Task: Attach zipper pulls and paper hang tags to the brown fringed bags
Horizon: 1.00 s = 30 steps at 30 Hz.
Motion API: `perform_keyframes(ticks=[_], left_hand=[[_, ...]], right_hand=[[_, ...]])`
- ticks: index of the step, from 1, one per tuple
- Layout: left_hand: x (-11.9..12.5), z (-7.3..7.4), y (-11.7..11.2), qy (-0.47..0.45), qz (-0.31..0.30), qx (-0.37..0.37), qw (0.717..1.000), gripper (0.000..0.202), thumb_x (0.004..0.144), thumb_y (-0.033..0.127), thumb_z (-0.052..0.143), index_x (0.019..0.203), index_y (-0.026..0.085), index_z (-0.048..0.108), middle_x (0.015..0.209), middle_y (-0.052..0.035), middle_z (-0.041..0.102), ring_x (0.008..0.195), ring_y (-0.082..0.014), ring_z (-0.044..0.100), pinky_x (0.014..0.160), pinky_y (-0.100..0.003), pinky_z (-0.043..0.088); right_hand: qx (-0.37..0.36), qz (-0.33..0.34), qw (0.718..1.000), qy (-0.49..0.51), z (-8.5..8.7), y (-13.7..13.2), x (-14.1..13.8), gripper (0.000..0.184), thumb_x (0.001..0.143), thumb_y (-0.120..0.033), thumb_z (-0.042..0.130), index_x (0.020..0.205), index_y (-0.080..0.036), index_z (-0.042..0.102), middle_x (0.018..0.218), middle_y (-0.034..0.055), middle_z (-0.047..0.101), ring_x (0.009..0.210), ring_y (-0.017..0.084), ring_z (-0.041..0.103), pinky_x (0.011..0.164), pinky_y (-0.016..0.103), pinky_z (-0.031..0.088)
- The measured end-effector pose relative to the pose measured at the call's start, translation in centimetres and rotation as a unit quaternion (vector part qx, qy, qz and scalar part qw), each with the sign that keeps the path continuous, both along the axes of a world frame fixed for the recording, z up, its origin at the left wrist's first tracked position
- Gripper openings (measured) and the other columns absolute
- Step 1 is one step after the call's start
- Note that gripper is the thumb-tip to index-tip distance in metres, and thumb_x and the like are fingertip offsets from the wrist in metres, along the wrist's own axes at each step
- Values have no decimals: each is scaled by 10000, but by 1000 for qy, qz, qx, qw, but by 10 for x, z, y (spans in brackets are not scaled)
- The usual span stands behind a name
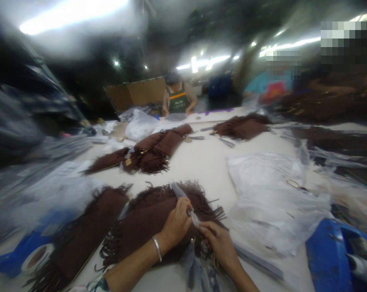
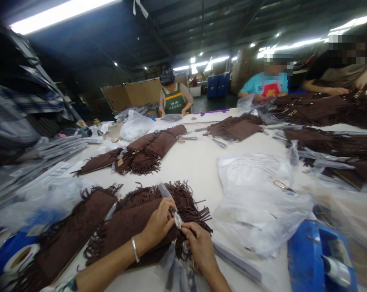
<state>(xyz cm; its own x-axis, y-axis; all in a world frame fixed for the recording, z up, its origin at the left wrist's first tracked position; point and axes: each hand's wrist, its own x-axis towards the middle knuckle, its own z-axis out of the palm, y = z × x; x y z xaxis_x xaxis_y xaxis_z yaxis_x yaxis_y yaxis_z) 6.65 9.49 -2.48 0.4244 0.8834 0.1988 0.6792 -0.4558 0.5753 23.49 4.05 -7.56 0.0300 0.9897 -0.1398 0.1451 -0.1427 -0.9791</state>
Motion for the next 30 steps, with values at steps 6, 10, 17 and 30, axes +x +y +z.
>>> perform_keyframes(ticks=[6,10,17,30], left_hand=[[8,-12,-28,-34,80,13,996,107,872,143,443,810,208,502,1008,-46,485,856,-169,539,797,-302,468],[8,-6,-36,-61,30,-19,998,228,908,147,387,836,210,595,949,-48,526,898,-178,541,843,-311,450],[14,-14,-41,-66,88,-60,992,72,756,137,578,762,208,584,893,-15,567,876,-190,530,808,-327,416],[-15,-6,-41,-229,66,-96,967,136,881,214,458,757,191,510,853,-13,545,827,-161,522,765,-278,409]], right_hand=[[-5,5,1000,9,2,0,1,249,793,-411,575,863,-225,724,737,7,677,543,150,540,542,258,438],[-8,3,1000,0,0,0,1,257,789,-419,571,852,-223,724,724,6,674,542,154,544,535,260,431],[-17,5,1000,-7,-3,1,-1,286,774,-459,578,847,-224,725,668,3,652,527,159,523,510,268,409],[94,33,989,-109,9,-17,11,224,838,-338,538,974,-237,684,881,40,693,849,232,629,778,327,463]])
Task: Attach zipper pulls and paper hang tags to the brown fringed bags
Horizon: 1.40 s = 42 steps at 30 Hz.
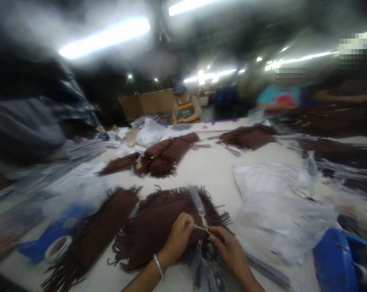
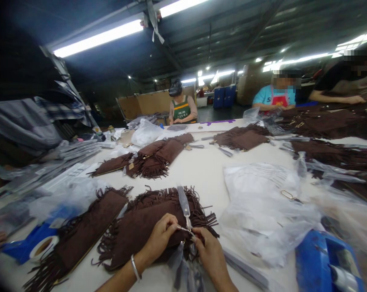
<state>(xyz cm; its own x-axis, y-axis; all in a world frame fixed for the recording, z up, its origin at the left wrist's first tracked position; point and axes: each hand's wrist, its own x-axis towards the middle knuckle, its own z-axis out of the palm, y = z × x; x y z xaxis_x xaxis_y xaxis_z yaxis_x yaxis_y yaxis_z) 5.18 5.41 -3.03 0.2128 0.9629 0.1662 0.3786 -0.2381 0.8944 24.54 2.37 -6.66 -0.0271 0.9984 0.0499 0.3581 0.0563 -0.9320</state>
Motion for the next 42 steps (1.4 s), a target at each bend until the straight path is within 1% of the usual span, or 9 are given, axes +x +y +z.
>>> perform_keyframes(ticks=[6,8,11,15,19,24,32,37,42], left_hand=[[-13,-3,-4,-51,-1,-24,998,133,891,280,476,822,186,541,860,-23,581,856,-174,558,796,-287,432],[-13,-3,-4,-61,-5,-31,998,136,887,290,482,836,184,549,857,-23,591,853,-174,569,791,-286,441],[-13,-1,-3,-75,-5,-41,996,140,875,298,505,827,178,560,848,-27,608,848,-174,584,785,-285,452],[-11,2,-4,-145,3,-88,986,158,867,310,524,900,161,565,792,-32,638,774,-165,608,747,-288,472],[-2,1,-8,-239,-15,-163,957,329,701,195,668,1007,149,554,805,-20,661,651,-129,600,617,-240,459],[16,-7,-7,-247,-19,-190,950,188,631,158,680,802,126,609,613,14,618,499,-88,515,511,-204,396],[23,-22,5,-185,15,-196,963,224,720,337,664,750,116,639,504,5,579,429,-91,483,425,-190,319],[21,-17,4,-190,15,-195,962,178,702,302,654,733,131,620,506,7,577,435,-96,493,430,-187,339],[18,-17,3,-215,17,-194,957,154,710,286,642,720,143,588,515,13,568,424,-82,467,416,-177,322]], right_hand=[[131,-3,983,-132,21,0,-18,236,917,-292,444,1017,-254,654,973,65,656,920,221,608,825,325,442],[149,18,973,-177,26,4,-25,266,927,-276,427,1077,-255,645,965,68,643,902,217,605,802,318,437],[144,43,964,-221,30,9,-31,261,932,-277,416,940,-248,675,881,56,624,823,204,598,749,305,422],[101,35,984,-144,29,13,-30,245,913,-328,459,826,-233,667,834,37,639,799,195,596,747,294,412],[-29,28,999,19,28,16,-27,262,843,-428,559,775,-206,679,694,2,630,679,176,574,629,266,409],[-86,29,987,130,27,19,-25,316,762,-481,634,782,-172,697,598,-24,587,538,125,487,527,243,364],[-86,-10,988,127,22,24,-19,346,726,-491,662,855,-179,736,659,-15,650,551,126,495,510,236,358],[-82,-23,991,101,24,26,-18,356,752,-508,621,872,-192,735,742,3,693,639,172,572,565,257,413],[-44,-37,998,6,22,29,-14,306,829,-462,517,856,-224,708,801,7,711,766,210,630,682,288,449]])
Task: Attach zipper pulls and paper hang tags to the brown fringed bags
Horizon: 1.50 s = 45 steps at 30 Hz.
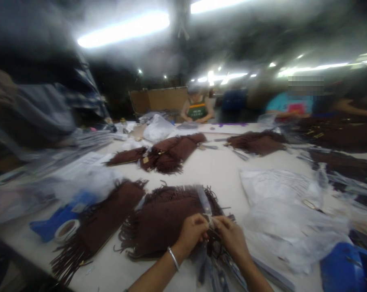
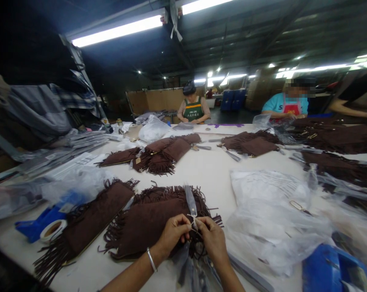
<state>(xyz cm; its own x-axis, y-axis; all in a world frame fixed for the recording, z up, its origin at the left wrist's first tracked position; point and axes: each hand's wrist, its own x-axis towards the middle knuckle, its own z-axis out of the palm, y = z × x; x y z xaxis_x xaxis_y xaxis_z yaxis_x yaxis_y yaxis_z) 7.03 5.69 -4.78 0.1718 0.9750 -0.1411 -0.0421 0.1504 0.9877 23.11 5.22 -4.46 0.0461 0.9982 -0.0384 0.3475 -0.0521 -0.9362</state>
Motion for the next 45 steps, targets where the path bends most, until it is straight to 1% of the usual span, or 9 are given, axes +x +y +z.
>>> perform_keyframes(ticks=[7,15,23,27,30,33,37,41,45], left_hand=[[-4,3,1,-81,-47,-23,995,170,721,291,639,770,144,568,662,-21,632,460,-71,494,415,-171,306],[-22,13,11,-43,-197,-165,965,369,682,400,690,896,105,633,687,-57,662,486,-106,593,431,-179,401],[-39,12,19,40,-289,-239,926,231,597,214,653,784,90,710,633,-78,683,435,-110,582,369,-169,422],[-40,16,20,77,-368,-235,896,269,659,237,685,901,133,740,572,-27,661,362,-83,514,348,-169,420],[-38,13,17,72,-365,-214,903,361,689,325,733,1019,178,720,549,4,649,340,-74,483,343,-170,418],[-33,10,9,66,-326,-211,919,364,672,374,759,966,162,720,626,-36,695,368,-86,518,361,-186,446],[-24,9,-6,41,-265,-216,939,288,670,393,754,769,127,706,736,-99,728,423,-119,586,390,-217,481],[-16,7,-20,-2,-205,-235,950,242,650,334,774,734,118,707,726,-98,718,423,-137,600,389,-235,491],[-5,4,-28,-45,-111,-287,950,185,604,227,807,630,95,680,540,-73,645,395,-151,578,372,-239,488]], right_hand=[[116,18,970,-214,-3,-2,0,238,883,-327,424,870,-236,643,861,25,667,807,201,616,723,309,420],[111,0,962,-251,-23,-37,20,299,901,-399,456,1108,-229,590,1102,63,651,1029,226,605,857,327,459],[123,-8,944,-307,-28,-43,12,415,851,-252,447,1252,-205,544,1203,89,617,1103,230,580,904,316,454],[115,24,933,-340,-16,-38,16,265,855,-280,462,1024,-233,660,1018,75,681,966,239,612,820,322,455],[117,35,930,-348,-3,-38,23,255,880,-332,440,841,-256,681,876,55,696,880,240,615,756,325,432],[58,29,959,-275,3,-38,26,275,878,-410,441,834,-258,665,790,32,695,766,223,626,674,314,422],[-41,0,999,1,-8,-39,14,383,787,-507,532,1004,-200,603,535,-31,594,475,167,550,489,266,390],[-124,-50,962,237,-32,-48,-6,543,661,-581,674,1007,-175,569,477,-47,562,421,143,521,438,242,397],[-127,-71,959,243,-54,-54,-7,620,536,-579,765,990,-192,595,634,39,696,544,213,639,515,306,516]])
